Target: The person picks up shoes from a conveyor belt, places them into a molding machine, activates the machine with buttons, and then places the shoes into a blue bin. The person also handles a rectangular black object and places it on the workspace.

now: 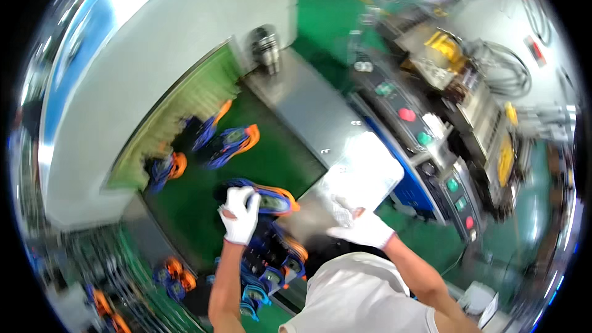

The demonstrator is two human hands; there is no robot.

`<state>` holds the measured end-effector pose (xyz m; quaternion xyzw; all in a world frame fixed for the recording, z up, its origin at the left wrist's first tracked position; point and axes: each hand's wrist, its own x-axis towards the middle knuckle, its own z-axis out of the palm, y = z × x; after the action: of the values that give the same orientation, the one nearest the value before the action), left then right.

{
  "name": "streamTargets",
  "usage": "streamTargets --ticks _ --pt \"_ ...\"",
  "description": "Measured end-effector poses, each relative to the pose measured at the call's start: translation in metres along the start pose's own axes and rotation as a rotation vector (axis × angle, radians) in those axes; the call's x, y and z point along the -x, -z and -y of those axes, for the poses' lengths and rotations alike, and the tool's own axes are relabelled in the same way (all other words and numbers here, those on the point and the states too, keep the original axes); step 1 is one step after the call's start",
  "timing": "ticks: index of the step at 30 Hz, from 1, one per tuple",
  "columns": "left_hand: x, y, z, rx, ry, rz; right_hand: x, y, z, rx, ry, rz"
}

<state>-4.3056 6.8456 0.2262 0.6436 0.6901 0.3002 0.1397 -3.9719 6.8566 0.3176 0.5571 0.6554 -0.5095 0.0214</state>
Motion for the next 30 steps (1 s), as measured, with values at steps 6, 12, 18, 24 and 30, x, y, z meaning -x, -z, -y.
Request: streamTargets --ticks 6,12,18,24,30 --pt "-0.015 -0.09 -0.226 0.43 -0.438 0.256 0.014 0.02 -0.058 0.042 0.128 -0.443" --pt "-0.005 -0.135 -0.447 0.746 -0.888 0.607 0.178 0.072 -0.199 -0.585 -0.055 -0.858" --pt "0.002 -0.209 -0.564 0.994 -0.65 0.611 0.28 0.101 -0.246 -1.455 0.23 -1.212" --pt "0.025 -0.266 -0.55 0.669 -0.752 0.664 0.283 0.227 -0.36 -1.397 0.226 -1.522" --pt "0.066 -0.28 -0.479 0.58 -0.274 0.717 0.253 0.424 -0.546 -0.822 -0.143 -1.433"
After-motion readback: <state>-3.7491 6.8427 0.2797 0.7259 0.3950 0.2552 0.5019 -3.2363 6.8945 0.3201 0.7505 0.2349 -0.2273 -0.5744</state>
